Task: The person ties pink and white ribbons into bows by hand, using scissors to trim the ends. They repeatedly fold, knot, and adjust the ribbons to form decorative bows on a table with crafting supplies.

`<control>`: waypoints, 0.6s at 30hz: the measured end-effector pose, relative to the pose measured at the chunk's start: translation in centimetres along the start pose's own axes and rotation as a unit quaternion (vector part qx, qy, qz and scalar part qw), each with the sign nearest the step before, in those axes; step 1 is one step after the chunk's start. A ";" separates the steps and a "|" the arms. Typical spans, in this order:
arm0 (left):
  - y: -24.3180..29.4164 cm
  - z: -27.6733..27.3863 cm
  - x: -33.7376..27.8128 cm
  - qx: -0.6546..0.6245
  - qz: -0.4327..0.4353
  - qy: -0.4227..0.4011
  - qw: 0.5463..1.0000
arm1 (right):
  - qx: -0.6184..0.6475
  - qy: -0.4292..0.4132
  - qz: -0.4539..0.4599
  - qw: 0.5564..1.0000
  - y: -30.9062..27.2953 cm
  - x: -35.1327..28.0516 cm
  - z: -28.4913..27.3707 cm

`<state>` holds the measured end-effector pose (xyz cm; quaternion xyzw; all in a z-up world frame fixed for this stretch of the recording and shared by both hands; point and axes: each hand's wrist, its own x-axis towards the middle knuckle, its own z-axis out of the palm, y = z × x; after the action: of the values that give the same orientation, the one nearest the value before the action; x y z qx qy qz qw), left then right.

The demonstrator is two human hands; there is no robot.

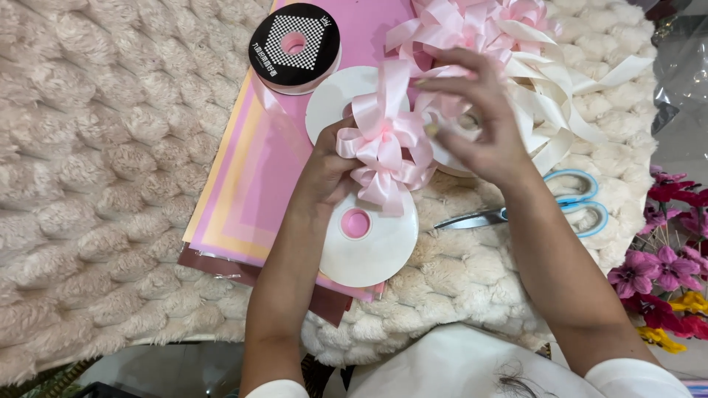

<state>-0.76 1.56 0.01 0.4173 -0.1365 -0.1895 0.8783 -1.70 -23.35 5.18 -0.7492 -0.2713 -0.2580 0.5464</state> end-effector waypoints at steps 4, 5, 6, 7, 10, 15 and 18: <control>0.5 2.1 -0.6 0.008 -0.008 -0.039 0.999 | 0.125 -0.236 0.043 0.963 0.2 0.0 1.2; 0.5 2.2 -0.9 -0.008 -0.020 -0.046 0.999 | 0.165 -0.294 0.063 0.939 -0.4 0.1 1.6; 0.5 2.6 -0.9 -0.008 -0.021 -0.046 0.999 | 0.165 -0.293 0.064 0.940 -1.0 0.3 1.9; 0.5 2.9 -0.9 0.021 -0.009 -0.060 0.998 | 0.156 -0.282 0.082 0.943 -1.5 0.5 2.1; 0.9 2.3 -1.0 0.056 0.035 -0.049 0.997 | 0.080 -0.246 0.066 0.964 0.3 0.0 2.8; 2.3 0.8 -0.8 0.012 0.087 0.036 0.995 | -0.053 -0.230 0.070 0.969 1.4 -0.5 2.3; 3.0 0.4 -0.6 0.092 0.121 0.111 0.982 | -0.141 -0.181 0.062 0.971 0.1 -0.4 1.5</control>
<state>-0.78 3.31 2.61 0.4954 -0.1048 -0.0211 0.8621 -1.77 -21.97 4.43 -0.8680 -0.2802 -0.1194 0.3922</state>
